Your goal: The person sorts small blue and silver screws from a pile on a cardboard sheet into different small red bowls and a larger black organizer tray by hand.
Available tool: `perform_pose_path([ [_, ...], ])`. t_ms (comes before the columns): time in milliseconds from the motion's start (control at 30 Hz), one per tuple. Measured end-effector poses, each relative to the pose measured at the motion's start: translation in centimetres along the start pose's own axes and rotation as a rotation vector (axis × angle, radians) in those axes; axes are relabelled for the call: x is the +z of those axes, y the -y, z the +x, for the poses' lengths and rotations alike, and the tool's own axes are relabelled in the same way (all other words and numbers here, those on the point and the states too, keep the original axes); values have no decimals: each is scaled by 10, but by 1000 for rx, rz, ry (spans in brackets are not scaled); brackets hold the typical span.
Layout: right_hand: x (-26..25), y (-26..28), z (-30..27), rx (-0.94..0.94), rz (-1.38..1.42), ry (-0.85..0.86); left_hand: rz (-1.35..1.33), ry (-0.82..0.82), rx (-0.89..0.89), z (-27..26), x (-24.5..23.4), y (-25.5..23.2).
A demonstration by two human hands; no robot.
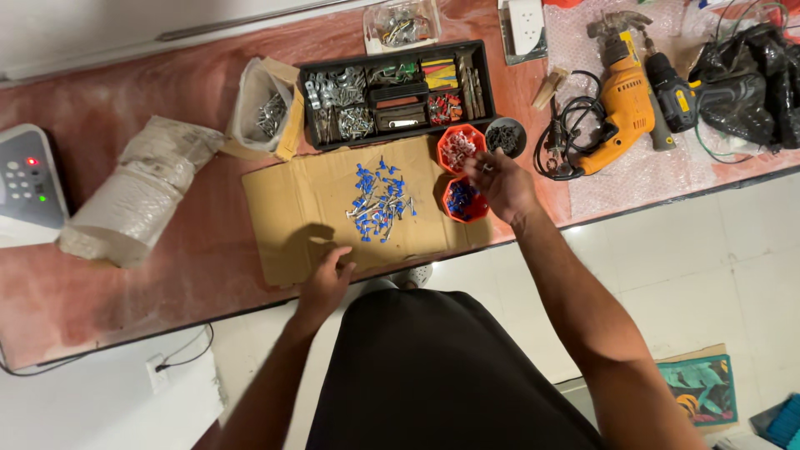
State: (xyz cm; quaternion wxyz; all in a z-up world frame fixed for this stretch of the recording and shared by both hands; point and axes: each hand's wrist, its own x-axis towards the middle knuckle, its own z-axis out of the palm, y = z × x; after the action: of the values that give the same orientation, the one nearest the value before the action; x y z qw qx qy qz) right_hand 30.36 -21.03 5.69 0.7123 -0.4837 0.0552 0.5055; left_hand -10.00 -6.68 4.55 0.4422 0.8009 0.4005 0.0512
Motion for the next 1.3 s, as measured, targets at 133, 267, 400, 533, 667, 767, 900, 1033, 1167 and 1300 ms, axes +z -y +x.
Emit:
perform_pose_path([
  [133,-9,3,13,-53,-52,-40,-14,-19,3,11,-1,1],
  [267,-3,3,23,-49,-28,-146,-26,46,-82,26,-10,6],
  [400,-8,-6,37,-69,-83,-206,-25,115,-131,45,-20,21],
  [533,-21,-19,50,-160,-105,-180,-104,85,52,64,-21,43],
  [667,-10,-36,26,-344,-30,-186,-115,147,36,77,-17,72],
  [767,14,-56,-21,-305,-196,-164,-141,82,272,94,6,102],
  [900,35,-92,-64,-213,-451,-62,-156,140,169,119,28,116],
  [1033,35,-142,-77,-122,-886,-178,6,120,288,123,21,96],
  [1167,26,-177,-67,-213,-957,-117,158,38,318,129,17,74],
  [1300,31,-194,-67,-186,-957,-176,139,63,324,130,14,65],
])
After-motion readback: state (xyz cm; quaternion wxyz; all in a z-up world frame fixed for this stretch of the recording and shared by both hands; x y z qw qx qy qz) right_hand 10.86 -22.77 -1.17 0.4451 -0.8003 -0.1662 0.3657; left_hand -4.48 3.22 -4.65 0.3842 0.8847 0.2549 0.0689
